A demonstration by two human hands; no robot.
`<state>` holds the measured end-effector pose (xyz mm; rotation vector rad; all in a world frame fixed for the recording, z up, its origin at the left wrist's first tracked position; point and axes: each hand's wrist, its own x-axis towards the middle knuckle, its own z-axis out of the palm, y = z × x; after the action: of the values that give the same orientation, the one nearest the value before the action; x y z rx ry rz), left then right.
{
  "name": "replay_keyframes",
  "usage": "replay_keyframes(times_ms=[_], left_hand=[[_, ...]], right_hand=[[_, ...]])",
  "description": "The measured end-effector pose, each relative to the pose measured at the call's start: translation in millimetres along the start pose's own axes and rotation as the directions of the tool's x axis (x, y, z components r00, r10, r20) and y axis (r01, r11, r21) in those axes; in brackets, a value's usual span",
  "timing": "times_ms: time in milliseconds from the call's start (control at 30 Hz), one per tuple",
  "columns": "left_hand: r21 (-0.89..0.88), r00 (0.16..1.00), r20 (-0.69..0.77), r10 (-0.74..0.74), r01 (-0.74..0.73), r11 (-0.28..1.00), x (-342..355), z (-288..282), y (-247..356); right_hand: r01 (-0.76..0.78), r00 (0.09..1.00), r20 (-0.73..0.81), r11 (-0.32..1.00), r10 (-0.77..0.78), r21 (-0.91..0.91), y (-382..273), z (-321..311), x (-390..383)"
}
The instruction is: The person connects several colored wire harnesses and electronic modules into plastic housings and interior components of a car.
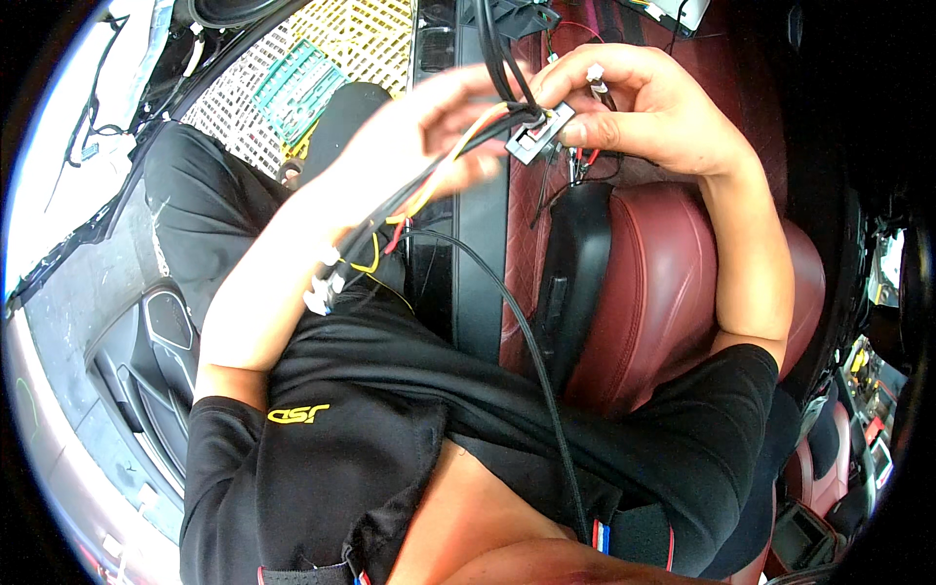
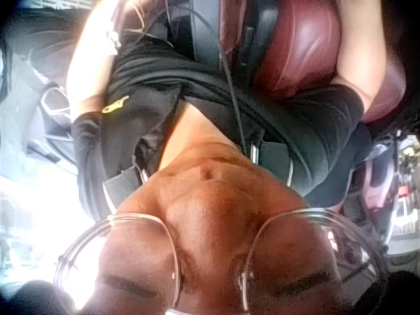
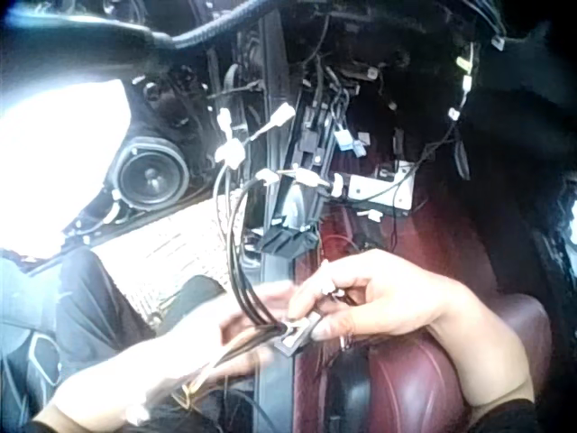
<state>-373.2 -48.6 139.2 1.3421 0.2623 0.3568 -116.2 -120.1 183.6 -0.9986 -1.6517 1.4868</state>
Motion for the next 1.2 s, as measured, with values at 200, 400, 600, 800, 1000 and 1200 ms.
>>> replay_keyframes(times_ms=[200, 400, 600, 800, 1000, 1200], left_hand=[[-0.033, 0.993, -0.081, 0.080, -0.083, 0.996, 6.1, 27.9, -5.4], [0.172, 0.985, -0.173, -0.021, 0.051, 0.984, 4.4, 8.0, 5.0], [0.608, 0.879, -0.310, 0.362, -0.110, 0.786, -0.3, -8.8, 3.1], [0.439, 0.861, -0.349, 0.369, -0.198, 0.877, 3.8, 0.2, 7.4], [0.207, 0.881, -0.346, 0.321, -0.262, 0.943, 7.9, 11.6, 2.7], [0.210, 0.880, -0.382, 0.281, -0.214, 0.954, 7.6, 21.8, 11.5]], right_hand=[[0.021, 0.996, -0.084, 0.991, -0.010, 0.131, -5.8, 6.2, 2.5], [0.111, 0.951, -0.256, 0.966, -0.171, -0.234, 2.5, 3.7, 5.2], [0.007, 0.960, -0.247, 0.897, -0.129, -0.441, 7.4, 6.5, 6.1], [0.141, 0.918, -0.199, 0.751, -0.343, -0.646, -10.7, 22.8, 6.1], [0.308, 0.809, -0.165, 0.645, -0.565, -0.699, -9.2, 26.9, 3.4], [0.328, 0.798, -0.227, 0.718, -0.558, -0.613, -8.5, 29.5, 5.6]])
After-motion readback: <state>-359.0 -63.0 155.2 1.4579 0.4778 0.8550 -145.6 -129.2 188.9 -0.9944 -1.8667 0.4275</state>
